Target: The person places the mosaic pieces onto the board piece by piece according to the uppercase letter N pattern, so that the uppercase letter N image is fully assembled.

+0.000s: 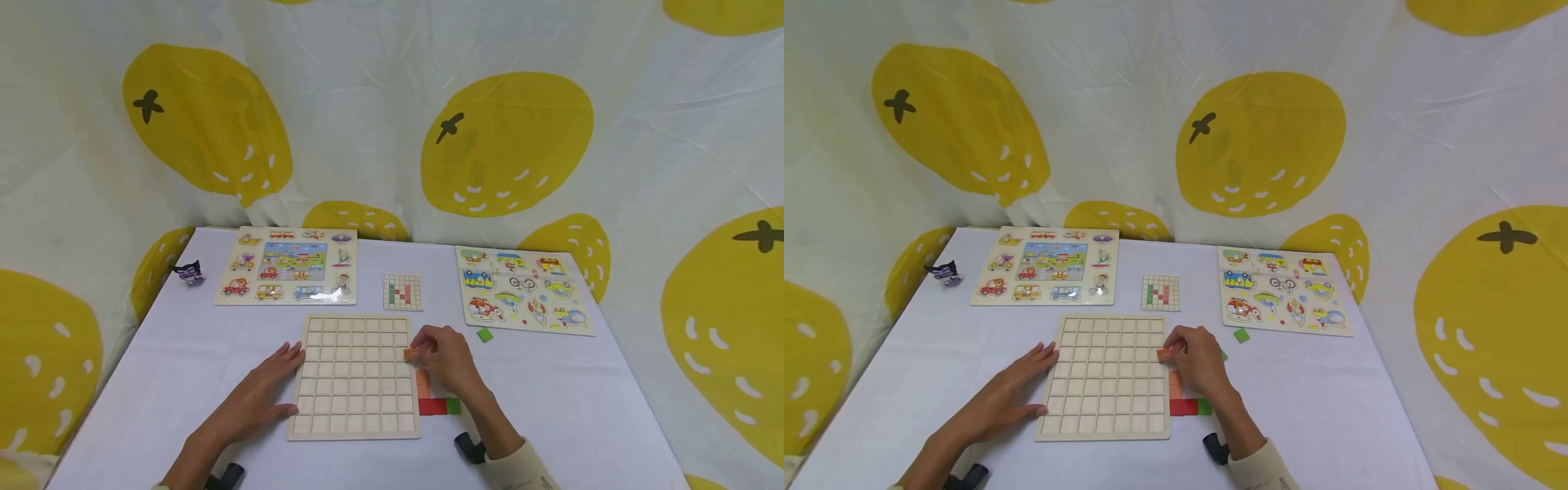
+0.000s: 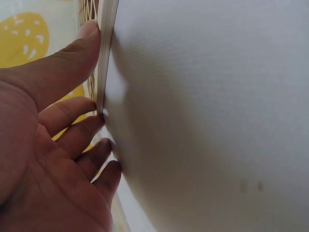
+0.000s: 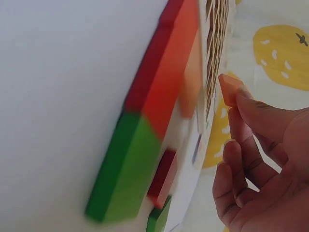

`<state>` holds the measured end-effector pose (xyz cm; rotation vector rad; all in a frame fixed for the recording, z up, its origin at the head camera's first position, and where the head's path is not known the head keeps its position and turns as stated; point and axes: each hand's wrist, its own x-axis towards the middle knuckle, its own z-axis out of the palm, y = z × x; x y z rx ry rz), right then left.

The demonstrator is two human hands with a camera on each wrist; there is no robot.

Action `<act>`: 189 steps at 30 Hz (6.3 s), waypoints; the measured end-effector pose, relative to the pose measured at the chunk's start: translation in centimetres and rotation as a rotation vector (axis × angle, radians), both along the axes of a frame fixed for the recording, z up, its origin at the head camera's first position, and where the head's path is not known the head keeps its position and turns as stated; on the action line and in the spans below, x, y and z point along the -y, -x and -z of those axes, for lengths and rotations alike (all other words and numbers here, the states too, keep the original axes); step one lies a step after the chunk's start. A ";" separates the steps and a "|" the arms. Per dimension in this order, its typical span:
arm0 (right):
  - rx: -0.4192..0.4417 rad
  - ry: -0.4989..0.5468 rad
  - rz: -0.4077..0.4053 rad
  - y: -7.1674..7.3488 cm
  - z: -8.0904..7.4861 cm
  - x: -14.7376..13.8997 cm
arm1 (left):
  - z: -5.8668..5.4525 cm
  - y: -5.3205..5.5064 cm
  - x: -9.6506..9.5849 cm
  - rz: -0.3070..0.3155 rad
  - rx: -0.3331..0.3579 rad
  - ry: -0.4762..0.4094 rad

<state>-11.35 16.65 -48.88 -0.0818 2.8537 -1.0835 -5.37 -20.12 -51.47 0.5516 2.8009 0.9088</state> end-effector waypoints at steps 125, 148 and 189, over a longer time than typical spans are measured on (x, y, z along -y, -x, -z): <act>-0.006 0.009 0.011 -2.4 0.4 5.6 | 0.0 0.2 -0.1 -0.002 0.037 0.020; 0.028 -0.105 0.026 -2.0 0.4 7.7 | -0.2 0.2 0.1 0.005 -0.014 -0.012; 0.175 -0.089 0.054 -5.3 -0.5 -1.2 | 0.0 0.1 -0.1 -0.006 0.022 0.012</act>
